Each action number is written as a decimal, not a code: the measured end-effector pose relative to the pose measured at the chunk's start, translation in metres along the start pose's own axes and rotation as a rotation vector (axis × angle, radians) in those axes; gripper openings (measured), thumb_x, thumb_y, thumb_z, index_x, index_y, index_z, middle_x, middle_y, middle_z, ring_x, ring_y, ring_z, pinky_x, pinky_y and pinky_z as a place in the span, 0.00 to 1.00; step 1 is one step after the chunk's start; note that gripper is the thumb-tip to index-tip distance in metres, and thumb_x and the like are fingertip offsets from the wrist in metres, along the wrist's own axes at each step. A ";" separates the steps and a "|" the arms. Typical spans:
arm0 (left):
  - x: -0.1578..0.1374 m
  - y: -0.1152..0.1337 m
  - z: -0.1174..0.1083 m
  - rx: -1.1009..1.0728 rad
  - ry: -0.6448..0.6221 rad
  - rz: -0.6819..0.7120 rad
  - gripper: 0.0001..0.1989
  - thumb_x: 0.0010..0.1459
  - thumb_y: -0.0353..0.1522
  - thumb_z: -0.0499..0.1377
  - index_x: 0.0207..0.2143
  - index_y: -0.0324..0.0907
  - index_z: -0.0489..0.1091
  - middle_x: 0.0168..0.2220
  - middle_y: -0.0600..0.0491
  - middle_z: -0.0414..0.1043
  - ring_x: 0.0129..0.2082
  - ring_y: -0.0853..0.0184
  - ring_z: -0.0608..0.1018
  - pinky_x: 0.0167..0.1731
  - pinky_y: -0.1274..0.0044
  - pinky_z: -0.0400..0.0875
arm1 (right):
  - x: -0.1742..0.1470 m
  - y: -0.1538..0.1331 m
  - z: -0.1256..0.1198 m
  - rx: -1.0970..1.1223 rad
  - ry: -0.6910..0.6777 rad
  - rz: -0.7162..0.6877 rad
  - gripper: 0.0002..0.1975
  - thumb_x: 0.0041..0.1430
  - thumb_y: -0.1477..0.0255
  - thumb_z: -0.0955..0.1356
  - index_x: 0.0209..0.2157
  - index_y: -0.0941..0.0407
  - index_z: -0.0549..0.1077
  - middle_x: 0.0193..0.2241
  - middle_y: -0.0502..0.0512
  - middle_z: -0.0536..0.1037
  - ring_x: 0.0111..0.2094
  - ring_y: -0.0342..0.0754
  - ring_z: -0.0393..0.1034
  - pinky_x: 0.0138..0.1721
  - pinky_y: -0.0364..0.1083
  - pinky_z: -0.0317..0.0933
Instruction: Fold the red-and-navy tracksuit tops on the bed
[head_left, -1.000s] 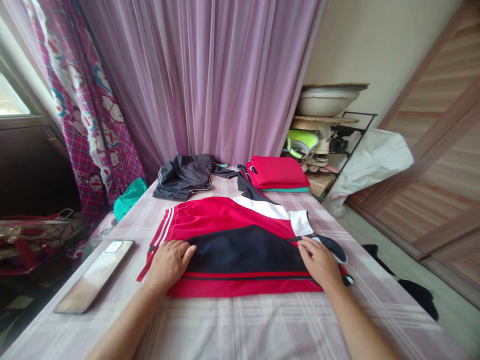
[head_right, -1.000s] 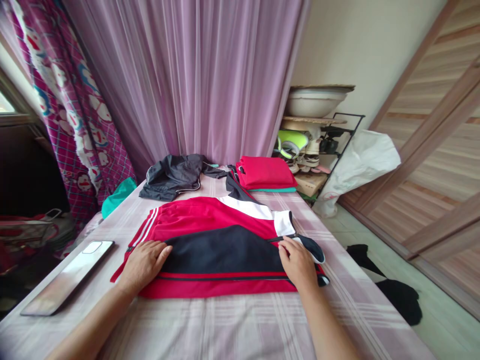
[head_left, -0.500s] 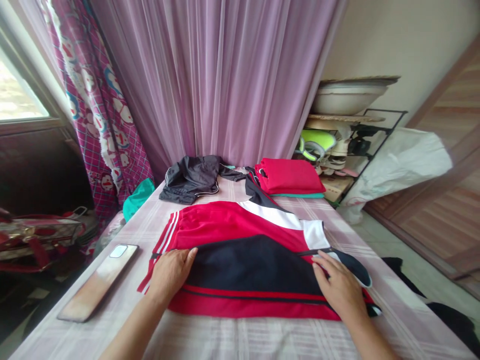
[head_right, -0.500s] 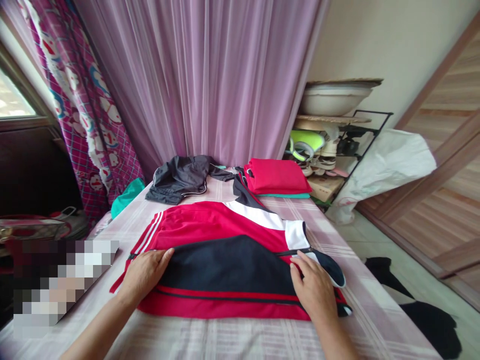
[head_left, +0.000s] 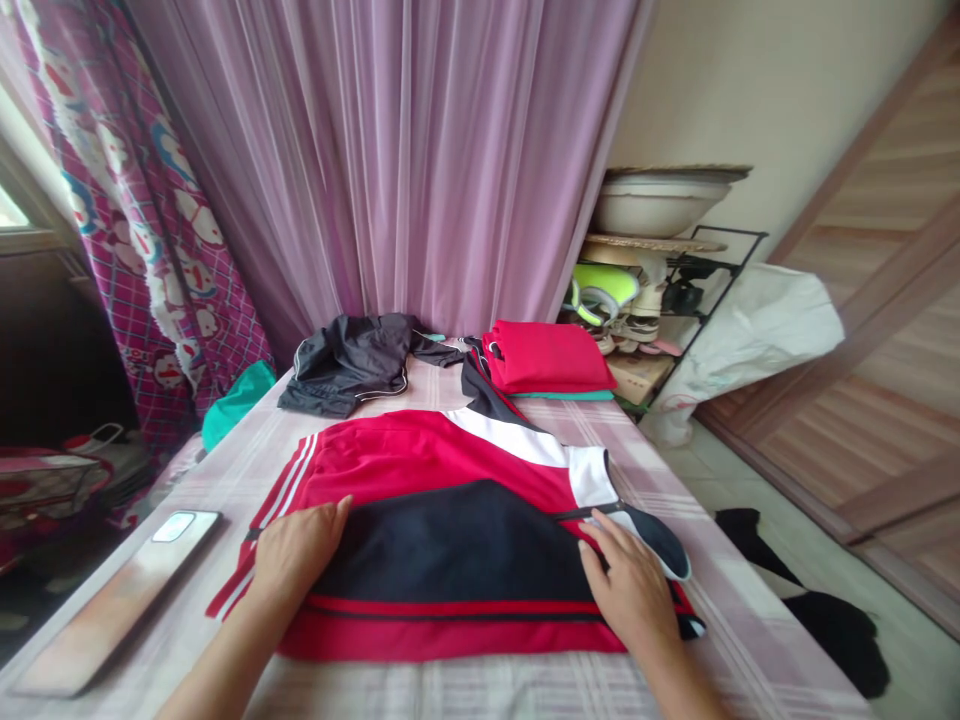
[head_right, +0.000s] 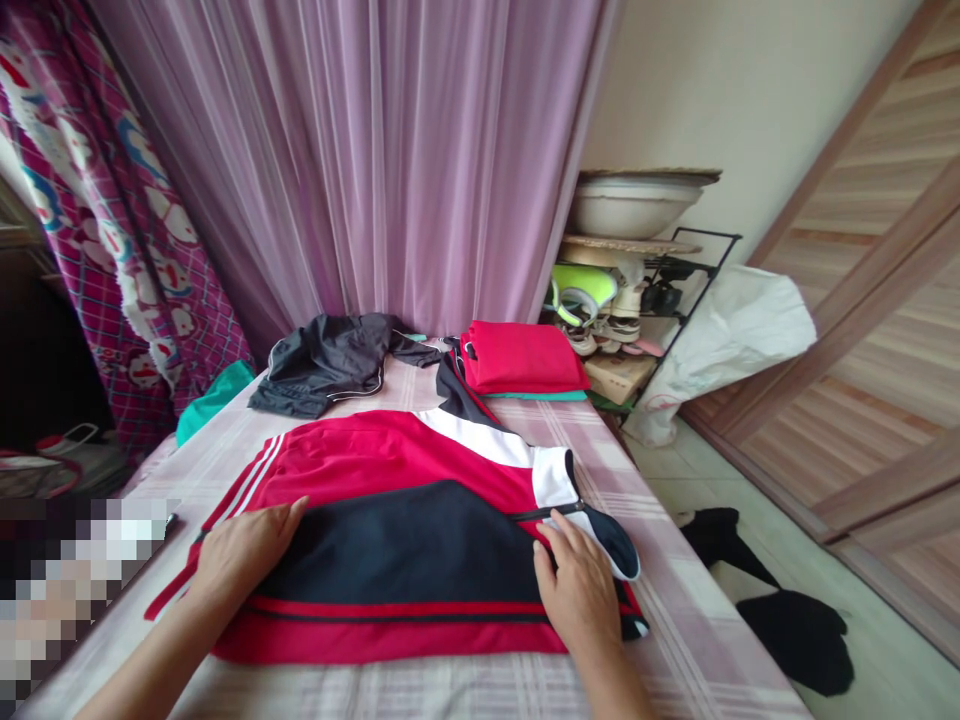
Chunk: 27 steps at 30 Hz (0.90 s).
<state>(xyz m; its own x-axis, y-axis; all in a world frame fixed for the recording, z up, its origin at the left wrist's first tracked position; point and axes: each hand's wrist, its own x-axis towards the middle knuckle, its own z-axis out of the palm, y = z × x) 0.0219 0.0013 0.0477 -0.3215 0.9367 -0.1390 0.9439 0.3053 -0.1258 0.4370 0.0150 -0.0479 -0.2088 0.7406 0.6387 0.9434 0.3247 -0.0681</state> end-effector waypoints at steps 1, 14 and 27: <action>-0.002 0.000 0.001 -0.003 0.019 0.021 0.31 0.67 0.45 0.38 0.36 0.42 0.78 0.34 0.42 0.81 0.41 0.48 0.81 0.40 0.63 0.71 | 0.000 -0.001 0.000 -0.010 -0.001 0.000 0.15 0.65 0.67 0.60 0.42 0.57 0.76 0.46 0.61 0.79 0.46 0.54 0.74 0.47 0.53 0.65; -0.015 -0.002 0.014 -0.092 0.242 0.158 0.32 0.68 0.43 0.38 0.36 0.39 0.79 0.35 0.39 0.80 0.40 0.51 0.81 0.40 0.65 0.70 | 0.048 -0.034 -0.019 -0.091 -0.253 0.162 0.13 0.61 0.70 0.63 0.41 0.55 0.77 0.46 0.59 0.79 0.45 0.55 0.74 0.44 0.52 0.65; -0.015 -0.003 0.021 -0.112 0.268 0.196 0.30 0.67 0.44 0.39 0.29 0.42 0.76 0.31 0.45 0.80 0.36 0.56 0.81 0.40 0.69 0.67 | 0.061 -0.061 0.035 0.402 -0.174 0.059 0.15 0.63 0.68 0.61 0.40 0.54 0.79 0.43 0.59 0.81 0.46 0.53 0.75 0.51 0.54 0.68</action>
<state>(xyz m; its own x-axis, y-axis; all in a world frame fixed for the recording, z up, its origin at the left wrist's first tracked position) 0.0220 -0.0172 0.0297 -0.1159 0.9865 0.1153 0.9929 0.1180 -0.0120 0.3576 0.0608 -0.0322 -0.2306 0.8416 0.4885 0.7868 0.4566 -0.4152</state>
